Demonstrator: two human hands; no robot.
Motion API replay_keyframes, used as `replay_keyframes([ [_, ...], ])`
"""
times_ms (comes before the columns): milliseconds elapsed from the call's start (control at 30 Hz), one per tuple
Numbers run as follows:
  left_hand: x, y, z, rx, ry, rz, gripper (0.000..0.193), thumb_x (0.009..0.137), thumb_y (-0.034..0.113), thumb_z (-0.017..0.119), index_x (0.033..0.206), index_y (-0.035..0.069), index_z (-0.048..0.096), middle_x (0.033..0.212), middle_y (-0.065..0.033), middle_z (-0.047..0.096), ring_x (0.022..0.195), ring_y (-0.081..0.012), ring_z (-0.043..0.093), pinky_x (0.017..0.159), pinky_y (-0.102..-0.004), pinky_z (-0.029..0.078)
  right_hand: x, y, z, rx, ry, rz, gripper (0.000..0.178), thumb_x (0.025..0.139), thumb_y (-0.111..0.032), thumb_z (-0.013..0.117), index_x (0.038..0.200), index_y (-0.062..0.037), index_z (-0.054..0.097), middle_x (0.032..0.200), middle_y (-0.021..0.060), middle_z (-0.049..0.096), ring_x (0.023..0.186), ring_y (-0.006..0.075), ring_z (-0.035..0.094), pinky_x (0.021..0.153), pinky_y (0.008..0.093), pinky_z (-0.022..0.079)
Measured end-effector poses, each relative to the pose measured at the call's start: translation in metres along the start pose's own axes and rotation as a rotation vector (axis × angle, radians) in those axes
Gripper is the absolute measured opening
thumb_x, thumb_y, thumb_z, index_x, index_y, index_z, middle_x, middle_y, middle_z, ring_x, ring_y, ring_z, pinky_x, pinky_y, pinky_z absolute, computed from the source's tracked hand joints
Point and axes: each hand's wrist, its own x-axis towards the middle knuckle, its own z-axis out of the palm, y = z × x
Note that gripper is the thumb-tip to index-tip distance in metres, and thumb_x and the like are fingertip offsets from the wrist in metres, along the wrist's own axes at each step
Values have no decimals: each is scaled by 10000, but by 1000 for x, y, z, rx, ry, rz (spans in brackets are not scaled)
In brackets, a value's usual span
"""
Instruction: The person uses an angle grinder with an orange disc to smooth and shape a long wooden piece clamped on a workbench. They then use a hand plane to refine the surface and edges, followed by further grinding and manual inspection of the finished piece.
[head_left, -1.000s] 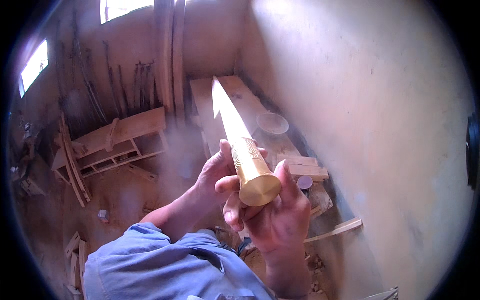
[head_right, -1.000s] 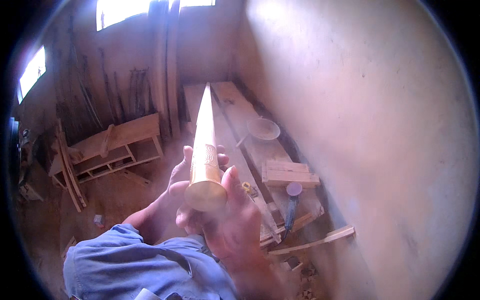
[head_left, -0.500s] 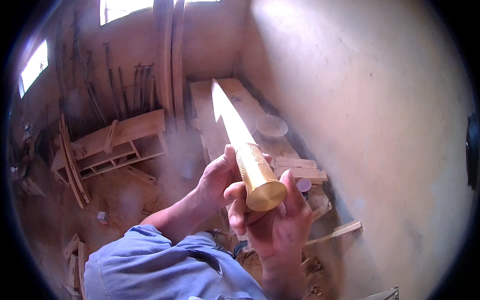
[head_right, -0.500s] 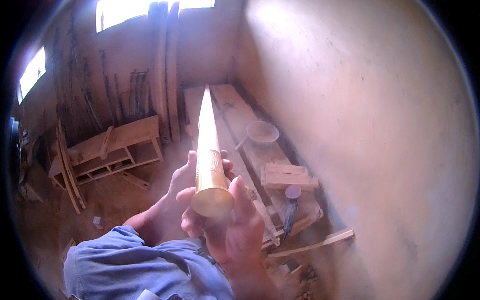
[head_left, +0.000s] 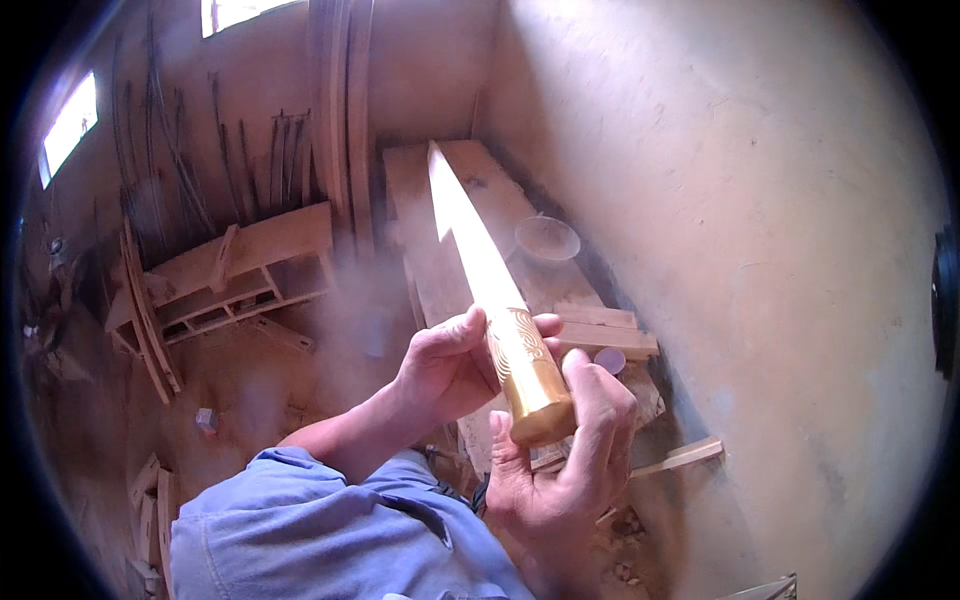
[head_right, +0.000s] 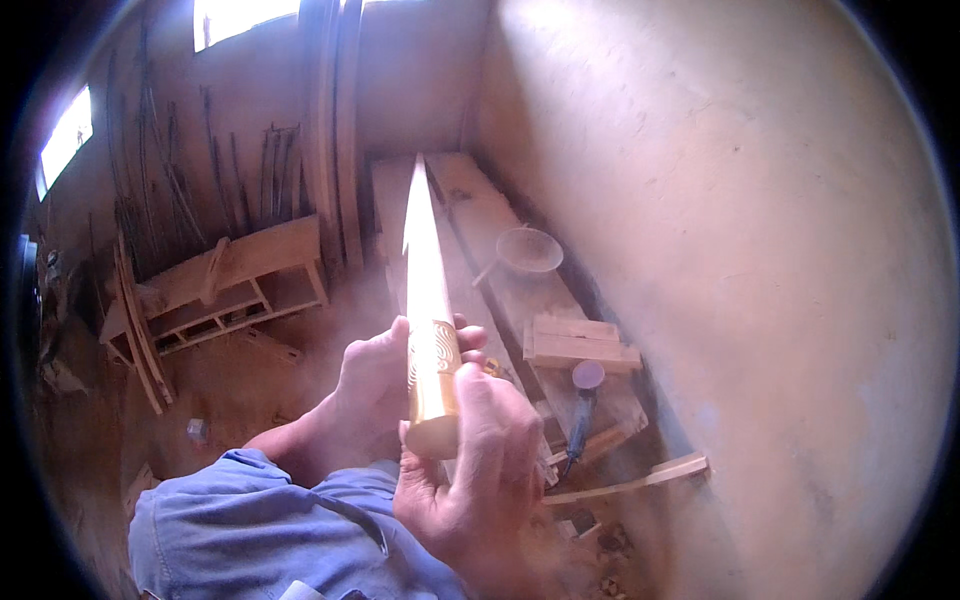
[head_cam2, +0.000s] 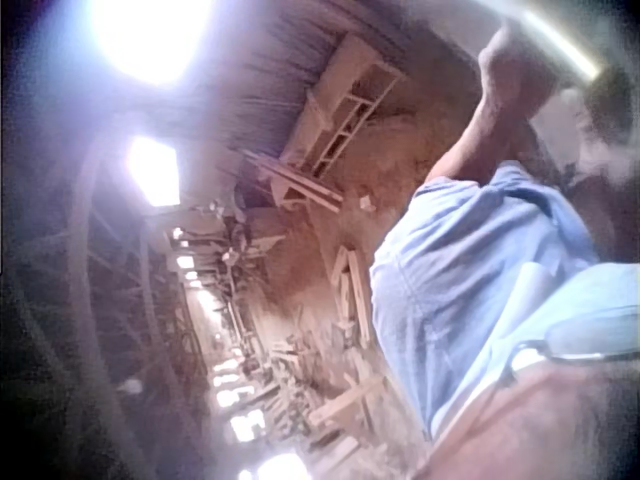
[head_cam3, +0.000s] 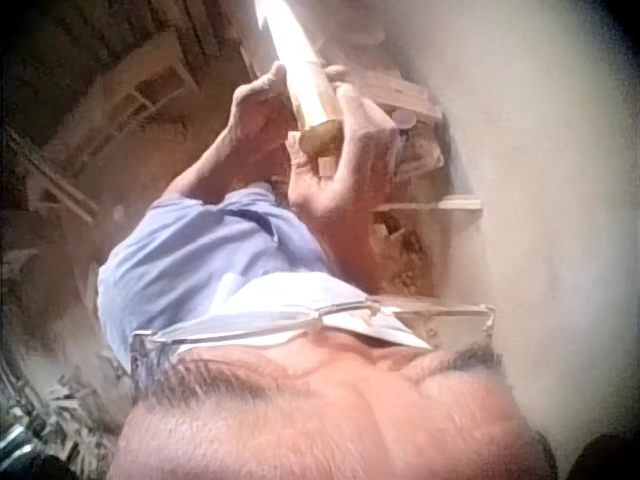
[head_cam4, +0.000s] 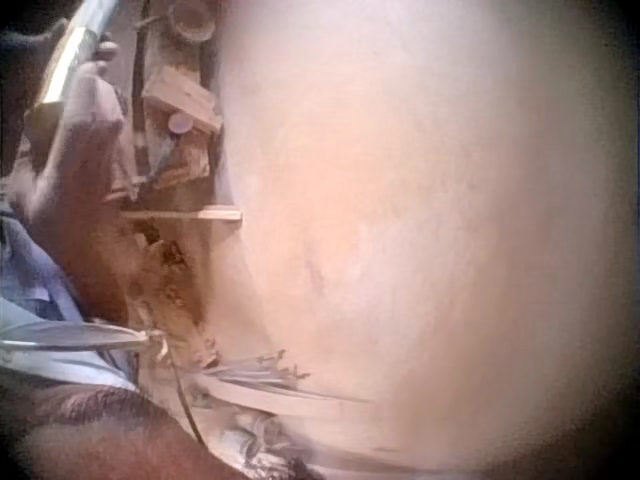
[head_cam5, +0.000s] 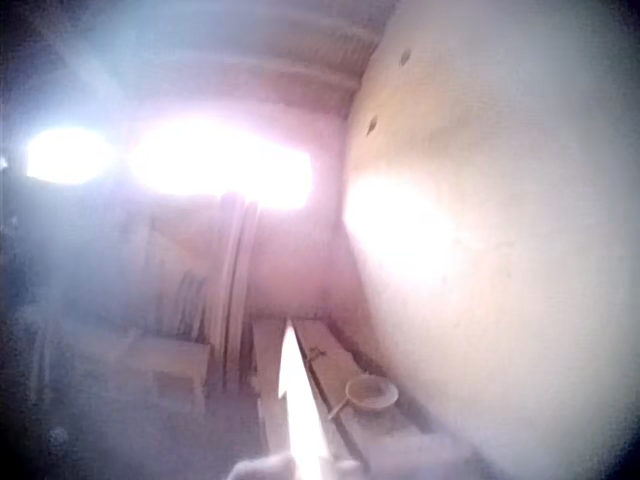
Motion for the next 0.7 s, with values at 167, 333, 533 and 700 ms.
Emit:
replay_keyframes([
  [167,10,-9,-14,-110,-79,58,599,1017,300,700,1476,-22,488,1577,-259,477,1462,-382,494,1239,-544,394,-1,13,12,-78,101,-175,507,877,-167,868,1262,12,590,1206,214,603,1081,359,644,905,443,585],
  [333,51,-2,-48,-251,-210,177,526,1031,255,693,1379,-74,475,1446,-235,523,1333,-353,587,1181,-524,475,-15,14,24,32,192,41,515,933,-259,840,1259,-34,511,1236,168,544,1128,286,579,992,402,522],
  [533,53,-2,-60,-118,204,209,381,1099,267,551,1325,-39,532,1203,-261,638,1098,-380,689,1005,-563,566,-28,27,17,-13,160,83,593,965,-231,801,1393,11,469,1315,200,557,1233,318,587,1082,448,498],
  [700,45,10,-37,137,450,191,382,1035,277,587,1250,-34,533,1141,-304,657,1039,-408,710,951,-564,578,-33,33,15,-144,79,-36,634,949,-300,818,1374,41,495,1255,230,637,1135,354,659,997,441,553],
])
